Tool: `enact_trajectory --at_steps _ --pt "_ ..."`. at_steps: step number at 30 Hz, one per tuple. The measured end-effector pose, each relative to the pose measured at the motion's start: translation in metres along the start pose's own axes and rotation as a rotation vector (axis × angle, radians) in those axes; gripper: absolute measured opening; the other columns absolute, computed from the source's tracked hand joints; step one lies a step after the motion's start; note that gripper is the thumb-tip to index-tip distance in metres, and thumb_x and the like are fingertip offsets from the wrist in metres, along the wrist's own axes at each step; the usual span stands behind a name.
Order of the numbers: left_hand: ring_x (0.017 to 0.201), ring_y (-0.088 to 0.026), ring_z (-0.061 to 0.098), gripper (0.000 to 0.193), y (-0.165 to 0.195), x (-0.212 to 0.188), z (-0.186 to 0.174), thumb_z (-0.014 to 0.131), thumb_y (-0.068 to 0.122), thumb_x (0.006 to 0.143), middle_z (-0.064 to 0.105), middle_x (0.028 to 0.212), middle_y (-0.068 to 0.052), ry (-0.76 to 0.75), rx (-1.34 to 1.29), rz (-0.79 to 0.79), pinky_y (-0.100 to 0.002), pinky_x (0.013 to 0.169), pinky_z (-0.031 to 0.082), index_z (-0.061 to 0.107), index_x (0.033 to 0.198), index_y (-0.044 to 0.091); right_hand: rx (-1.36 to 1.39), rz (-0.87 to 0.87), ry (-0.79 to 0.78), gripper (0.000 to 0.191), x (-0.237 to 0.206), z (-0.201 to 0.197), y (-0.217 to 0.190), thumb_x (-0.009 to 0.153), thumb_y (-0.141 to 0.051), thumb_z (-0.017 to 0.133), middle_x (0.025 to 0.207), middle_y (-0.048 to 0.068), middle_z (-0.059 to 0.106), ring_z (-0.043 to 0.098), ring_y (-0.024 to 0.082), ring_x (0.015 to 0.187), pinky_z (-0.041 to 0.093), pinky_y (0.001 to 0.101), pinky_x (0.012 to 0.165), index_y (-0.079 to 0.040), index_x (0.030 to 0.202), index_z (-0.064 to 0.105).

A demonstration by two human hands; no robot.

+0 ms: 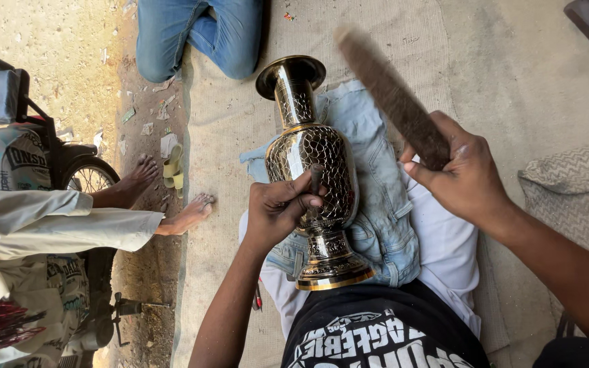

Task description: The person sits on the ground with an engraved brass vase on their lap and rubs its surface with an abrasive stone, repositioning the vase to work different areas. They then set the vase aside and sharpen a small pointed tool against a flat stone resting on a denim cloth.

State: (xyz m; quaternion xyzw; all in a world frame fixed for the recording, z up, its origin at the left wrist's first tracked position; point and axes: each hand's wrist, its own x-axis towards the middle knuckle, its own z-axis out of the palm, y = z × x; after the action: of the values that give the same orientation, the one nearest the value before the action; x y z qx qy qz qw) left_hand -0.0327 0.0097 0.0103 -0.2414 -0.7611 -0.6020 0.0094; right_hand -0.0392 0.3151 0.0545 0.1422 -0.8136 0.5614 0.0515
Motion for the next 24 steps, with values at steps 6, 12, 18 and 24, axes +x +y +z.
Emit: enact_trajectory --at_steps 6,12,18,24 --pt "0.08 -0.009 0.075 0.048 0.001 0.0 0.001 0.076 -0.008 0.089 0.081 0.096 -0.007 -0.016 0.004 -0.052 -0.025 0.073 0.062 0.069 0.132 0.014 -0.013 0.055 0.026 0.029 -0.005 -0.003 0.006 0.086 -0.005 0.073 0.09 -0.002 0.073 0.072 0.01 0.081 0.058 0.0313 0.073 -0.012 0.112 0.062" --pt "0.085 -0.01 0.076 0.046 0.0 0.002 0.001 0.075 -0.007 0.091 0.08 0.099 -0.007 -0.026 -0.019 -0.005 -0.026 0.077 0.065 0.069 0.131 0.015 -0.076 0.096 0.01 0.029 -0.01 -0.005 0.013 0.085 -0.006 0.074 0.086 -0.001 0.072 0.072 0.012 0.077 0.055 0.0315 0.069 -0.012 0.112 0.064" --pt "0.085 -0.012 0.076 0.047 0.001 0.004 0.001 0.073 -0.008 0.092 0.08 0.1 -0.008 -0.037 -0.032 -0.015 -0.028 0.079 0.065 0.069 0.131 0.018 -0.125 0.033 0.02 0.033 -0.015 -0.002 0.02 0.084 -0.002 0.072 0.089 0.003 0.074 0.071 0.014 0.075 0.053 0.0315 0.062 -0.01 0.115 0.066" --pt "0.083 -0.01 0.075 0.048 0.003 0.005 0.0 0.074 -0.009 0.09 0.08 0.098 -0.008 -0.049 -0.041 -0.068 -0.027 0.078 0.064 0.069 0.131 0.015 -0.183 -0.003 0.056 0.035 -0.019 -0.001 0.026 0.084 -0.002 0.071 0.091 0.006 0.074 0.072 0.015 0.075 0.054 0.0303 0.059 -0.008 0.118 0.066"
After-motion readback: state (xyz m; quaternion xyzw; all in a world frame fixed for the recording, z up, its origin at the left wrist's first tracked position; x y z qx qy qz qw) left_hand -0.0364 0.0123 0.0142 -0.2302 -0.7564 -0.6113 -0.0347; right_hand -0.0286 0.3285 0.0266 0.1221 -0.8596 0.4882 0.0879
